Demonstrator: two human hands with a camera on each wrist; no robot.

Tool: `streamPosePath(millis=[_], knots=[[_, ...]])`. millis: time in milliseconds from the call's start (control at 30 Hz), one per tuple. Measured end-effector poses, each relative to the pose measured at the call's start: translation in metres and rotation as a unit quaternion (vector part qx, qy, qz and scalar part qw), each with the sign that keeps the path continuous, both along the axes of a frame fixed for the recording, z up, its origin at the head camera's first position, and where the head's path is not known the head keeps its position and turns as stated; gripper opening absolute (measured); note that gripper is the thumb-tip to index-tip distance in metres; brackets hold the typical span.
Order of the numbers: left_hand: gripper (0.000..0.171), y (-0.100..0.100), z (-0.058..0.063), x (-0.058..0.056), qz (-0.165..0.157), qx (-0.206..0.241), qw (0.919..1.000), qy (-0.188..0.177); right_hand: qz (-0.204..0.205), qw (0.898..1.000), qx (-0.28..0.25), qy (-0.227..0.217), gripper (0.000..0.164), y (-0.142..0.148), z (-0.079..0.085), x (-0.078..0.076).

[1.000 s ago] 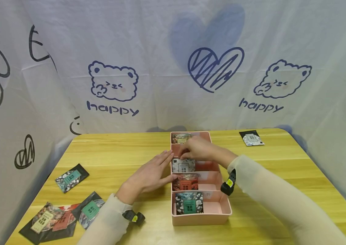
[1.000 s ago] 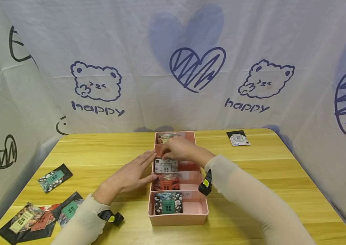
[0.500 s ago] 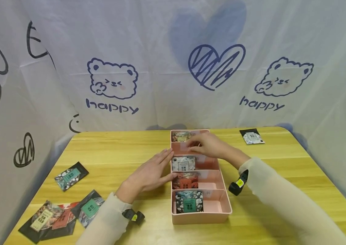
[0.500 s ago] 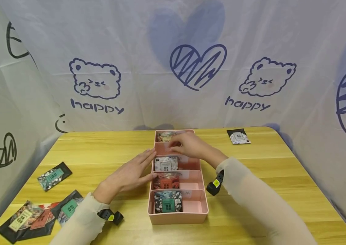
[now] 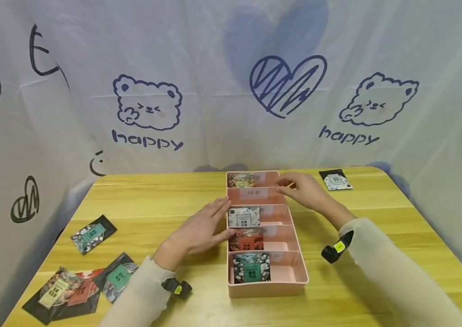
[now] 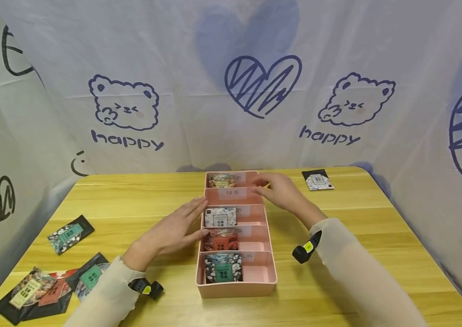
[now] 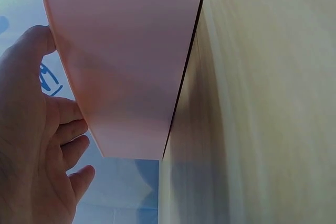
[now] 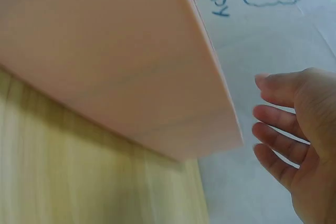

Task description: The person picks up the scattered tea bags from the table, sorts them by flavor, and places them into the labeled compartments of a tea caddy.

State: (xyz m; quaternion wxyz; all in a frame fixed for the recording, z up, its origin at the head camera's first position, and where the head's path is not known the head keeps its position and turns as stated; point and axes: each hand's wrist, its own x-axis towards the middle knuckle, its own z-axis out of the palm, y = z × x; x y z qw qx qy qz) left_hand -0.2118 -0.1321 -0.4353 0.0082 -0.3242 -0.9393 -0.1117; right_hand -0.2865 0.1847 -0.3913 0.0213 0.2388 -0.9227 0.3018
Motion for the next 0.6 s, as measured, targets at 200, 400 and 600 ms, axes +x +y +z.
streamPosePath(millis=[200,400,600], knots=[[0.089,0.000,0.000,0.000,-0.003,0.004,1.0000,0.004,-0.050,0.998,-0.032,-0.007,0.033,0.020,-0.012,-0.005],[0.090,0.000,0.001,0.000,-0.002,0.001,1.0000,0.000,-0.086,0.995,-0.051,-0.019,0.037,0.038,-0.024,-0.007],[0.088,-0.001,0.001,0.000,-0.002,-0.001,1.0000,0.002,-0.114,0.992,-0.056,-0.021,0.043,0.056,-0.034,-0.009]])
